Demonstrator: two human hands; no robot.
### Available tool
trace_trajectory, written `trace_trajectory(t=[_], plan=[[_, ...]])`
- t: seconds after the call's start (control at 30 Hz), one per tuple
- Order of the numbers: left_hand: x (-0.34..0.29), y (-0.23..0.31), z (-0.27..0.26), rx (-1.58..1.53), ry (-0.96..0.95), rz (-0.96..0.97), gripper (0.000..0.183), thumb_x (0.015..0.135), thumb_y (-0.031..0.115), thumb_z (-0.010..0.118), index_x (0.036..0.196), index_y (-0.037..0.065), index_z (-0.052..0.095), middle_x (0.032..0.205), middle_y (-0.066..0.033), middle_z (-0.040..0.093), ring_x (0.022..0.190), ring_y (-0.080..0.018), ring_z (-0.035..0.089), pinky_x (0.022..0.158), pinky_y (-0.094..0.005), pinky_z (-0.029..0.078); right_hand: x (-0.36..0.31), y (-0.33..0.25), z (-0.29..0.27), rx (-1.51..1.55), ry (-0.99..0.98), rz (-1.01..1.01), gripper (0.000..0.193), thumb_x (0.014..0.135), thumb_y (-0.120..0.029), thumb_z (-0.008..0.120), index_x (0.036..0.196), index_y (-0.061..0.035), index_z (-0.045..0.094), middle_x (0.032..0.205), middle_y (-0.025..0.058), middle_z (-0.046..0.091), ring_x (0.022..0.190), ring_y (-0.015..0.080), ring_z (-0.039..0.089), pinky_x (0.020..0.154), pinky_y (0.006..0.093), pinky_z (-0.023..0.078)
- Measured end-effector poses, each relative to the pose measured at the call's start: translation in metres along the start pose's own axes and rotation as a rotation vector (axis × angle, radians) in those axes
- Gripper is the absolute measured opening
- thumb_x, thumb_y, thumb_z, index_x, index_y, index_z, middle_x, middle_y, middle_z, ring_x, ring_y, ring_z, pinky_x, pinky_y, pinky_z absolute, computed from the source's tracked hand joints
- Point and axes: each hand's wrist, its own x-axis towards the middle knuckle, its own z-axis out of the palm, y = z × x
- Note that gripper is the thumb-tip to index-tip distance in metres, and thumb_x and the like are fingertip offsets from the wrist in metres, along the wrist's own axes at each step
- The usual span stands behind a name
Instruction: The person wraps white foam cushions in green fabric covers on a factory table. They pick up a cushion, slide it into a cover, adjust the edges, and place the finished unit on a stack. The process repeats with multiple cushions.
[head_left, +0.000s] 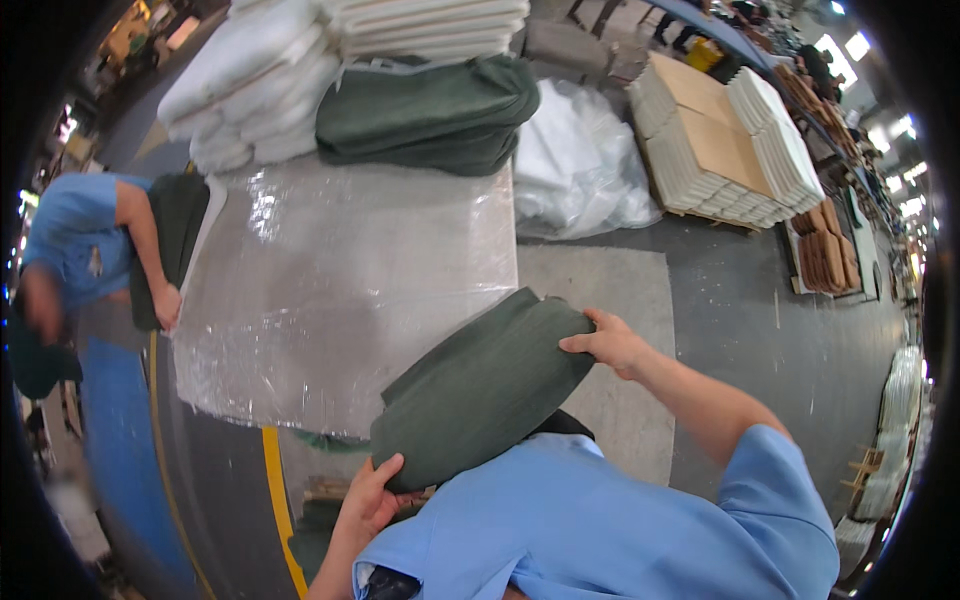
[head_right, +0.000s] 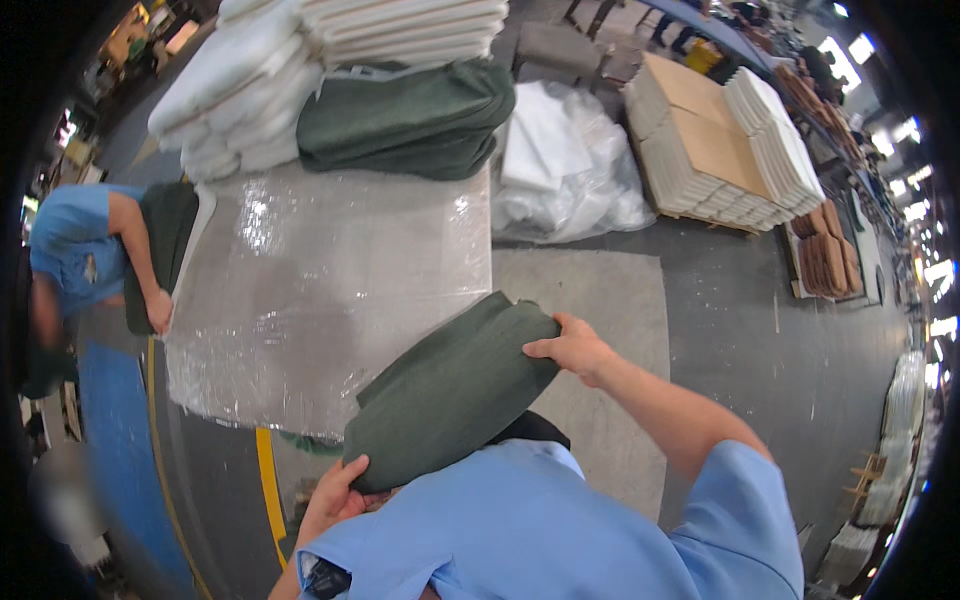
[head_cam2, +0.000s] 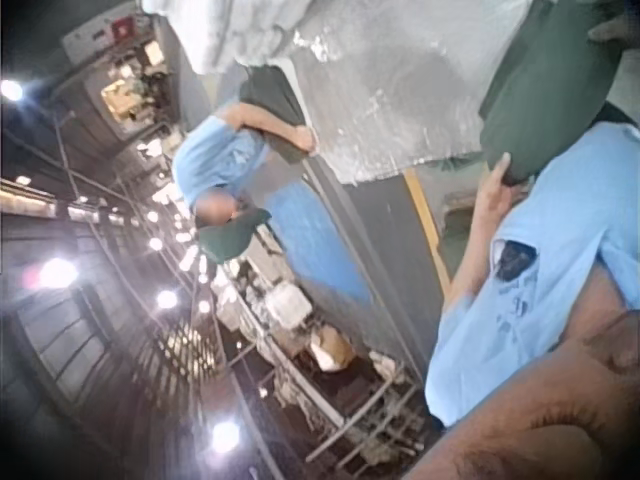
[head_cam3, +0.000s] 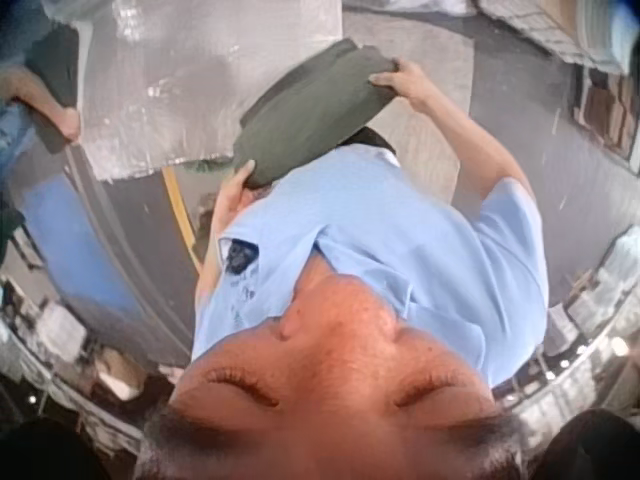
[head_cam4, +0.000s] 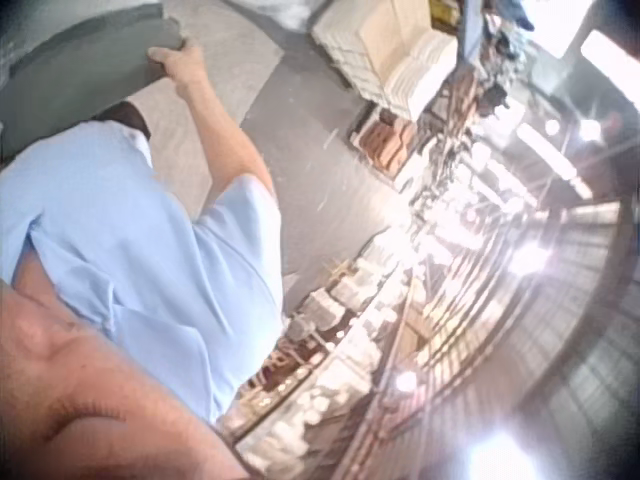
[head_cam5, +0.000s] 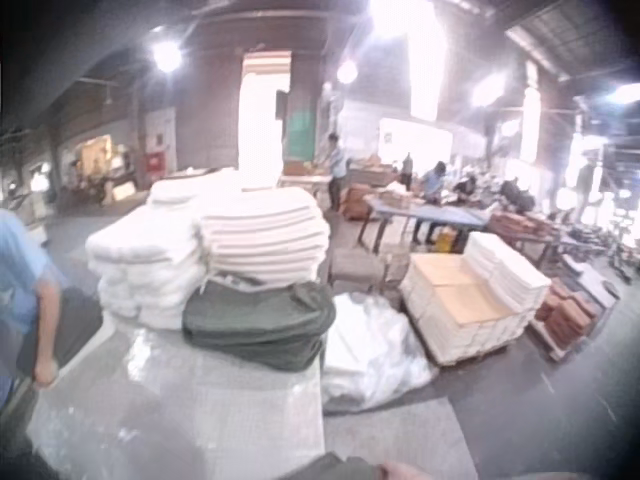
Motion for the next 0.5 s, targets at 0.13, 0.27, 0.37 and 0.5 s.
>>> trace_trajectory(t=[0.13,0.27,0.37,0.5], plan=[[0.006,0.002,0.015,0.104,0.156,-0.011,0.058,0.107,0.028,0.070,0.154,0.005,0.045,0.143,-0.0189,0.063,0.118,-0.0365,0.071,0.077,-0.0578,0.065,0.015,-0.043,-0.007,-0.325,-0.199,0.254,0.076,0.091,-0.039,0.086,0.144,0.0080,0.057,0.127,0.0217,0.070,0.107,0.0339,0.073,0.077,0.0413,0.063],[0.023,0.007,0.018,0.253,0.304,-0.081,0.058,0.109,0.037,0.066,0.152,0.002,0.048,0.135,-0.0199,0.067,0.114,-0.0357,0.071,0.073,-0.0545,0.064,0.043,-0.064,0.000,-0.545,-0.236,0.353,0.070,0.096,-0.049,0.078,0.136,0.0076,0.065,0.126,0.0209,0.071,0.102,0.0362,0.074,0.064,0.0419,0.062],[0.041,0.001,0.007,0.225,0.332,-0.099,0.061,0.110,0.040,0.064,0.148,-0.004,0.047,0.136,-0.0207,0.065,0.115,-0.0349,0.070,0.084,-0.0529,0.064,0.063,-0.065,0.004,-0.611,-0.297,0.411,0.069,0.098,-0.052,0.075,0.135,0.0063,0.069,0.129,0.0204,0.072,0.107,0.0370,0.075,0.063,0.0456,0.063],[0.067,-0.013,-0.007,0.321,0.461,-0.050,0.061,0.111,0.042,0.061,0.140,-0.011,0.054,0.134,-0.0242,0.066,0.122,-0.0320,0.065,0.101,-0.0442,0.054,0.090,-0.060,0.010,-0.694,-0.326,0.409,0.074,0.101,-0.057,0.071,0.138,0.0079,0.066,0.131,0.0235,0.072,0.119,0.0362,0.072,0.090,0.0509,0.061]])
